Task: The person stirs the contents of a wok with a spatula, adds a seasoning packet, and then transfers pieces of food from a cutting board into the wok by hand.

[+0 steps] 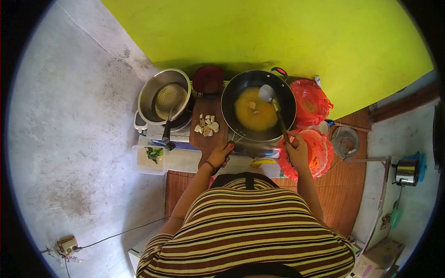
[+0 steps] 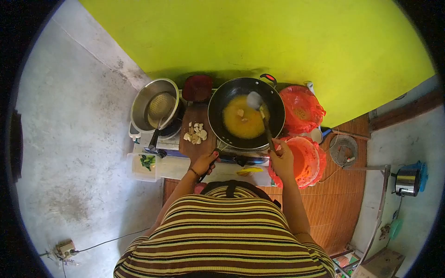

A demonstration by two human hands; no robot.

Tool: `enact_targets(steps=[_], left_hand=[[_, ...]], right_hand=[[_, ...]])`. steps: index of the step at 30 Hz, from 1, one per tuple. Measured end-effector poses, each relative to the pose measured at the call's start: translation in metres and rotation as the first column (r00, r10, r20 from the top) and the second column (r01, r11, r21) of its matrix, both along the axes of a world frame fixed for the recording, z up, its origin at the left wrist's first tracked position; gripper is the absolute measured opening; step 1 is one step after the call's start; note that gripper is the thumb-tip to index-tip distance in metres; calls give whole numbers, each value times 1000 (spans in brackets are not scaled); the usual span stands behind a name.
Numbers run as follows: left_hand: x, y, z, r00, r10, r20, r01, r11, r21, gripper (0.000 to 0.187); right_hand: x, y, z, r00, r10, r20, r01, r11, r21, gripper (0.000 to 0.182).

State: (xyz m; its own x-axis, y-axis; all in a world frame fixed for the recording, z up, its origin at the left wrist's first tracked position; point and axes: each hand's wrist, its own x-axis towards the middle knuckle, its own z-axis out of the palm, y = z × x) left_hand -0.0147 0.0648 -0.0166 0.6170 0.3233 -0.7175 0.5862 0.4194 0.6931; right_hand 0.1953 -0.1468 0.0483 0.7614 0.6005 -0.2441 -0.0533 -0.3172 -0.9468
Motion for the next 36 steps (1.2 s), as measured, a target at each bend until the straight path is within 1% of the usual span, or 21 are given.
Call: enact_targets(steps=[2,5,8,11,14,17,20,23,26,29,32,36], left_hand=[[2,-1,-6,999,43,4,-43,999,-10,42],[2,-2,3,999,24,-27,-25,999,-27,42],[2,-4,7,1000,19,2,-19,1000,-2,43],[2,-2,10,999,-27,-27,28,999,20,49],[0,4,-1,999,-38,1,38,998,53,48],[-1,8,5,998,-58,-3,59,997,56,49],[0,7,8,999,-48,-8,49,998,50,49],[1,6,10,999,-34,-6,34,999,34,50],[2,3,3,1000,-10,7,9,995,102,47],[3,5,13,997,-67,-46,70,995,75,47],[2,4,9,997,-77,-21,79,990,113,47],[2,2,18,998,-55,-23,57,990,125,46]], right_hand=[[2,-6,-1,997,-75,-34,74,996,-41,39],[10,-11,-15,990,-88,-108,79,994,-82,37],[13,-4,-15,967,-92,-238,81,995,-56,33],[22,4,-14,872,-60,-486,104,992,66,30],[23,11,-12,833,-20,-552,100,988,115,28],[18,15,-6,875,42,-483,50,983,175,30],[11,15,6,942,65,-330,-23,991,128,31],[12,10,10,978,80,-191,-66,995,76,31],[16,4,12,993,60,-98,-61,998,-9,31],[24,-3,-9,1000,-5,-25,4,999,-50,32],[27,-7,-16,999,1,-54,-6,997,-82,31],[31,-7,-8,948,3,-317,-10,1000,-20,30]])
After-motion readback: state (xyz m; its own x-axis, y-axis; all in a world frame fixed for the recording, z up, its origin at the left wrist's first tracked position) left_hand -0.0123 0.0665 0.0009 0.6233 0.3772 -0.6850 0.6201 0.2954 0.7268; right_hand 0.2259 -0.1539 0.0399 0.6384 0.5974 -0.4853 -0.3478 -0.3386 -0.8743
